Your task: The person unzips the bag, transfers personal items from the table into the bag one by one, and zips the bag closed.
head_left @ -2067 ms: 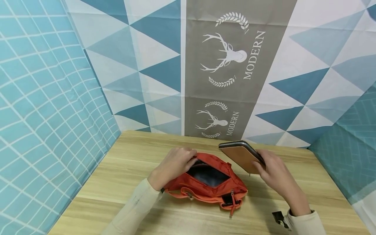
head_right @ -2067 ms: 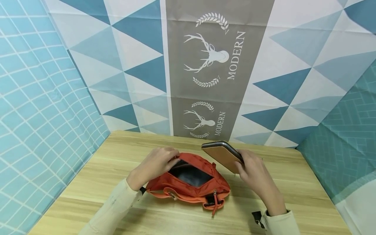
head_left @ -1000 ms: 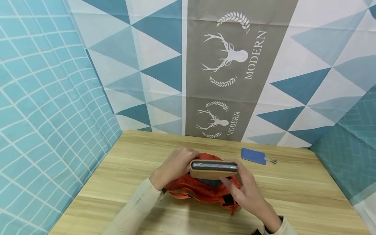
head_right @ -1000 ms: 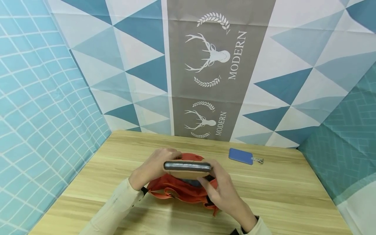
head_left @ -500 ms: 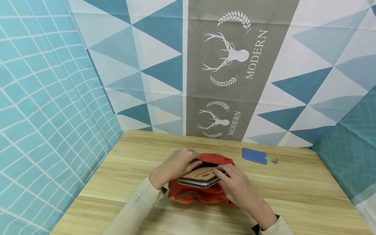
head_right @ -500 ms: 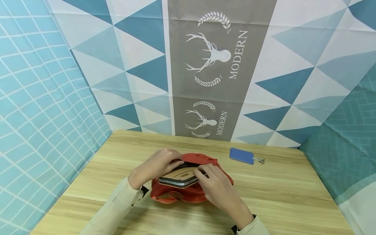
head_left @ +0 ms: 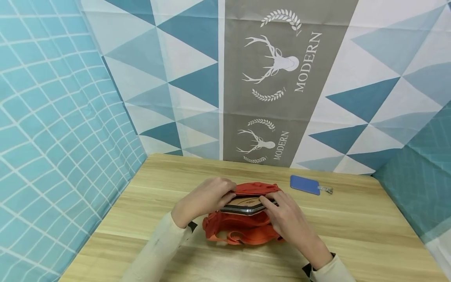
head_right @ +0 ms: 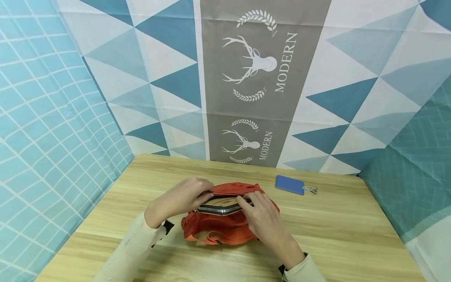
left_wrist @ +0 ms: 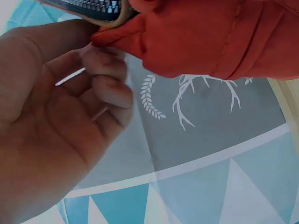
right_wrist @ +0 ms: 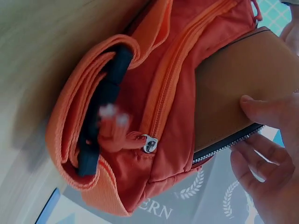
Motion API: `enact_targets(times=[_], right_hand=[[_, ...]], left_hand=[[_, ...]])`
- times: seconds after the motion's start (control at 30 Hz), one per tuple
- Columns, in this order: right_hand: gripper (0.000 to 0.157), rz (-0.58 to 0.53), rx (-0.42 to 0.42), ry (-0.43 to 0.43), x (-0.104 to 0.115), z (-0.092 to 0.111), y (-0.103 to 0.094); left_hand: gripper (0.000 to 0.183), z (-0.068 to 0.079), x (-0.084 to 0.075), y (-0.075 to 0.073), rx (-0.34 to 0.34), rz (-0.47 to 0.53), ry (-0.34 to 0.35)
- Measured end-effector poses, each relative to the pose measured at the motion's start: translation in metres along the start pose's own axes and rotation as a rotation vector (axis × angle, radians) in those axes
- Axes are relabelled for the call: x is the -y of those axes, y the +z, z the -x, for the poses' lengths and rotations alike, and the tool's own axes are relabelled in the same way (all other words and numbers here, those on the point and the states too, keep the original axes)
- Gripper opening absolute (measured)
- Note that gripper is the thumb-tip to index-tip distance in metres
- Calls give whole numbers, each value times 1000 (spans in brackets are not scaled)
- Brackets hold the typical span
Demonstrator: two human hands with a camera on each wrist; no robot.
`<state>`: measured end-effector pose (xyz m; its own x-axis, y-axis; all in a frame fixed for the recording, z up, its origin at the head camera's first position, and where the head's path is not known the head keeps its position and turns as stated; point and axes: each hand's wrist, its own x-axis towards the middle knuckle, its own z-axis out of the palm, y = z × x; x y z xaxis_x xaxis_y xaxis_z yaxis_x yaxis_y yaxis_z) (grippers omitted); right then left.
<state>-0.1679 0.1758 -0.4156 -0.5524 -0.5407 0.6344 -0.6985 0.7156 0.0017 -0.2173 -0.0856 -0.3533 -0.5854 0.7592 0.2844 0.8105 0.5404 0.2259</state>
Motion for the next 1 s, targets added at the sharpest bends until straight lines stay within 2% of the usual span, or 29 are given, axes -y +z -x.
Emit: enact_targets(times=[0.13, 0.23, 0.3, 0.43, 0.53, 0.63, 0.77, 1.0], right_hand=[[40, 34, -54, 38, 1, 1, 3], [44, 66, -82, 71, 5, 2, 6], [48, 83, -70, 107, 8, 2, 8], [51, 144, 15, 161, 14, -1, 8], [52, 166, 20, 120, 20, -5, 7], [52, 129, -44, 85, 26, -7, 5], [44, 85, -99, 104, 32, -5, 4], [46, 76, -96, 79, 34, -3, 12]], left_hand=[[17, 0, -3, 2, 32, 58, 9], [16, 0, -8, 2, 30, 62, 28], [15, -2, -10, 3, 22, 64, 32], [15, -4, -10, 6, 19, 91, 13], [14, -3, -7, 8, 27, 99, -8], [13, -2, -5, 7, 29, 105, -15], [15, -2, -5, 4, 41, 115, -18], [16, -1, -12, 2, 72, 123, -9]])
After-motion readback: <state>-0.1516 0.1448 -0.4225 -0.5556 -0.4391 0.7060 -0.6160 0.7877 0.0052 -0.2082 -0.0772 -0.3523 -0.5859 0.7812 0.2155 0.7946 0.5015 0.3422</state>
